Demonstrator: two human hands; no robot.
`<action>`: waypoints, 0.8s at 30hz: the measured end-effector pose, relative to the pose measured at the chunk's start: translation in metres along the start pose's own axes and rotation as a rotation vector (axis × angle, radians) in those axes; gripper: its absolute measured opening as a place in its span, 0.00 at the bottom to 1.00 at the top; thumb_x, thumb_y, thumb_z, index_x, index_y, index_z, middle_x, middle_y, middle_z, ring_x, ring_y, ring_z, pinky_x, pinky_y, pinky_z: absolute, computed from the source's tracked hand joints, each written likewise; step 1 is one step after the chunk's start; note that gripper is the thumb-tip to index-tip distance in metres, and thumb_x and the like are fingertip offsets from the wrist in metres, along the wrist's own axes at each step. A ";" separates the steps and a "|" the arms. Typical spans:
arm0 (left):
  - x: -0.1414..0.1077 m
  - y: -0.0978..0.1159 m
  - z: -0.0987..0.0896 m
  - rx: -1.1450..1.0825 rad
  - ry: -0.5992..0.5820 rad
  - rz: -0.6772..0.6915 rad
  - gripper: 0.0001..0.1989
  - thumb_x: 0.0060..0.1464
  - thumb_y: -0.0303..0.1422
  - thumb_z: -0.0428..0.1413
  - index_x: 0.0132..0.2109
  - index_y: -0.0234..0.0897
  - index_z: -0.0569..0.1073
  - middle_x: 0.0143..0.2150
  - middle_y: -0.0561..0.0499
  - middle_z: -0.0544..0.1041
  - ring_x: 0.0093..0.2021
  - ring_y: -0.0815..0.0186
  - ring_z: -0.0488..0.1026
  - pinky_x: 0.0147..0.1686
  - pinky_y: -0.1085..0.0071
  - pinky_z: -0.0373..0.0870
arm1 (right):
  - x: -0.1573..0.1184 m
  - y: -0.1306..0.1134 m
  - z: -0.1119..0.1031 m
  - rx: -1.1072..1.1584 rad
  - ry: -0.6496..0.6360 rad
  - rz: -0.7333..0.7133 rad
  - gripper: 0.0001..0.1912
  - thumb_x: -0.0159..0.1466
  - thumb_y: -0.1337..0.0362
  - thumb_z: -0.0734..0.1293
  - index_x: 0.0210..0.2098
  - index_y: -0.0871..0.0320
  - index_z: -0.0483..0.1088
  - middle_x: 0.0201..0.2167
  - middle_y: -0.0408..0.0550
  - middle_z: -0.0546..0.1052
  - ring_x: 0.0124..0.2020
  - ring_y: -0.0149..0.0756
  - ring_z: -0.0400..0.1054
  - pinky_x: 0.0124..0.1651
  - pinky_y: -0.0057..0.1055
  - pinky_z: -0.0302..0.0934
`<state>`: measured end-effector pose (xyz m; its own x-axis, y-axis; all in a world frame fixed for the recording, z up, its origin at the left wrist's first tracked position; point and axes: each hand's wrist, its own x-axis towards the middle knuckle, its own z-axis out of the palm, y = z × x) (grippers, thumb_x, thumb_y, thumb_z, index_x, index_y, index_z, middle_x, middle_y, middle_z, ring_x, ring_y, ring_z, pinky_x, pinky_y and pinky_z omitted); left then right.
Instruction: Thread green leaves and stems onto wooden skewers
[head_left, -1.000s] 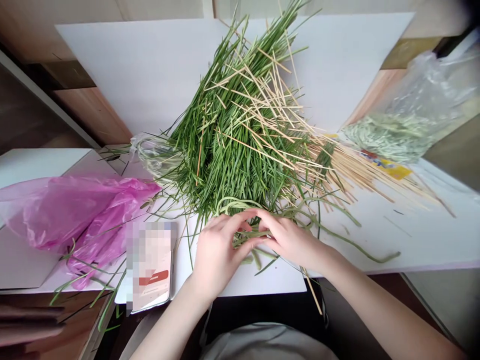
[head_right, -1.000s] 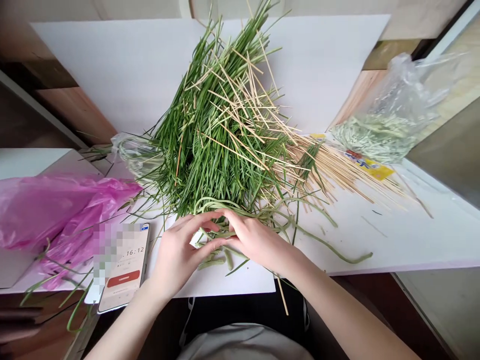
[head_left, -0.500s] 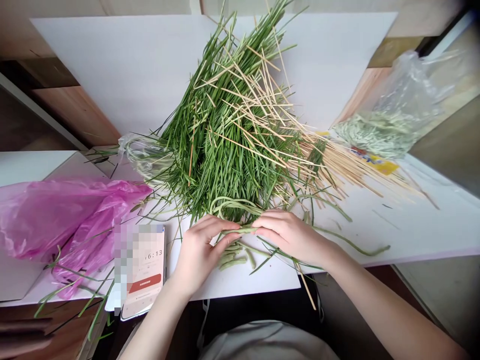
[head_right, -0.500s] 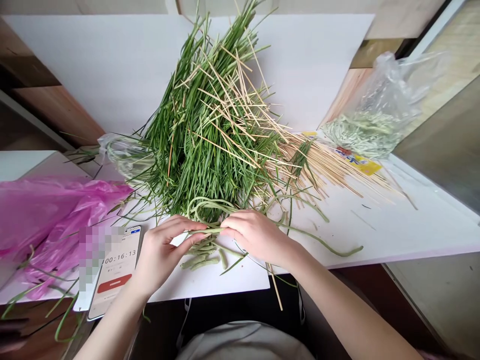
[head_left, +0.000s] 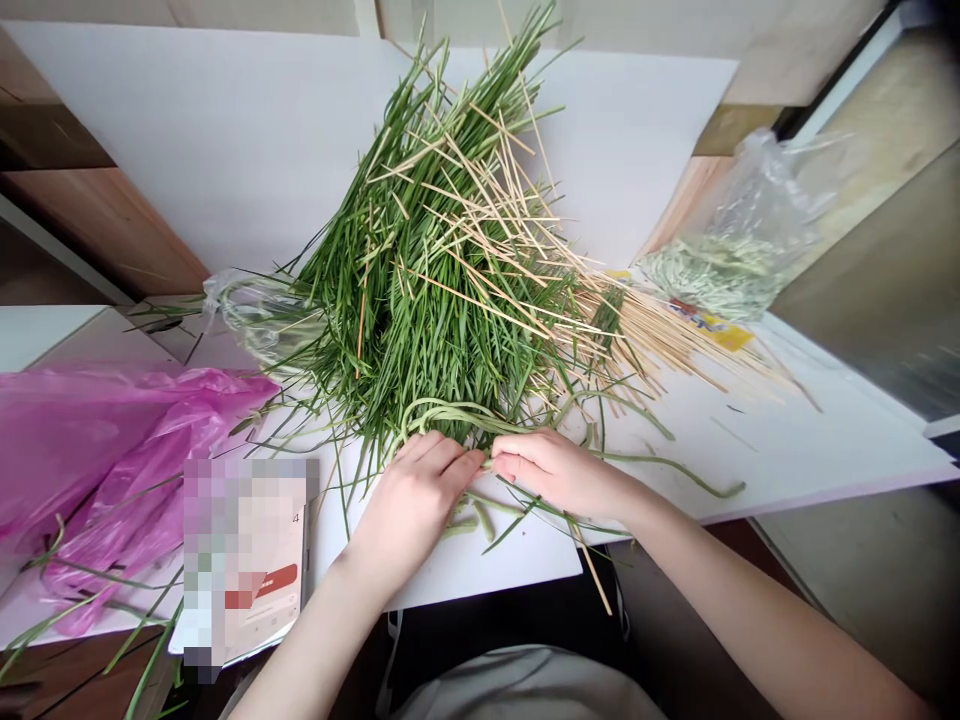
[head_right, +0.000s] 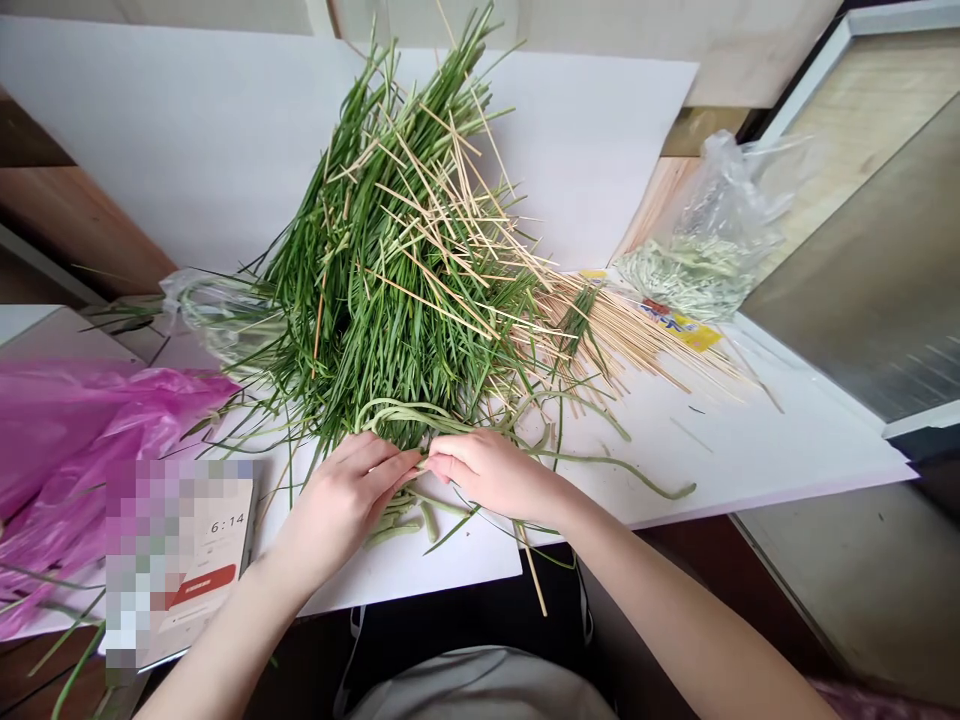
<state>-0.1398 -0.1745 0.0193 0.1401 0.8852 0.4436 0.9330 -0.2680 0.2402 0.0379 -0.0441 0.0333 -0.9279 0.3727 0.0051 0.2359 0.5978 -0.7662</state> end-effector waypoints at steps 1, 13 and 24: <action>0.001 0.001 0.000 -0.085 -0.007 -0.042 0.13 0.68 0.30 0.50 0.48 0.35 0.80 0.35 0.45 0.78 0.37 0.59 0.71 0.37 0.65 0.66 | -0.001 0.001 0.000 0.013 0.017 0.000 0.17 0.74 0.64 0.59 0.26 0.56 0.63 0.20 0.35 0.62 0.24 0.29 0.57 0.30 0.26 0.49; -0.001 0.033 0.006 -1.449 -0.300 -0.721 0.19 0.59 0.45 0.62 0.29 0.32 0.79 0.22 0.53 0.69 0.27 0.69 0.64 0.33 0.72 0.61 | -0.025 0.018 0.007 -0.333 0.285 -0.515 0.21 0.76 0.65 0.58 0.26 0.56 0.70 0.19 0.41 0.69 0.22 0.32 0.60 0.27 0.29 0.52; -0.043 0.087 0.043 -2.124 -0.508 -0.943 0.27 0.40 0.51 0.72 0.25 0.30 0.74 0.20 0.56 0.64 0.21 0.76 0.57 0.27 0.73 0.48 | -0.055 -0.002 -0.004 -0.885 0.477 -1.086 0.20 0.72 0.61 0.66 0.22 0.55 0.75 0.14 0.39 0.64 0.16 0.29 0.54 0.17 0.32 0.53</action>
<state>-0.0506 -0.2193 -0.0160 0.3935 0.8494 -0.3518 -0.6730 0.5268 0.5192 0.0896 -0.0627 0.0369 -0.6221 -0.4422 0.6461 -0.2378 0.8930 0.3822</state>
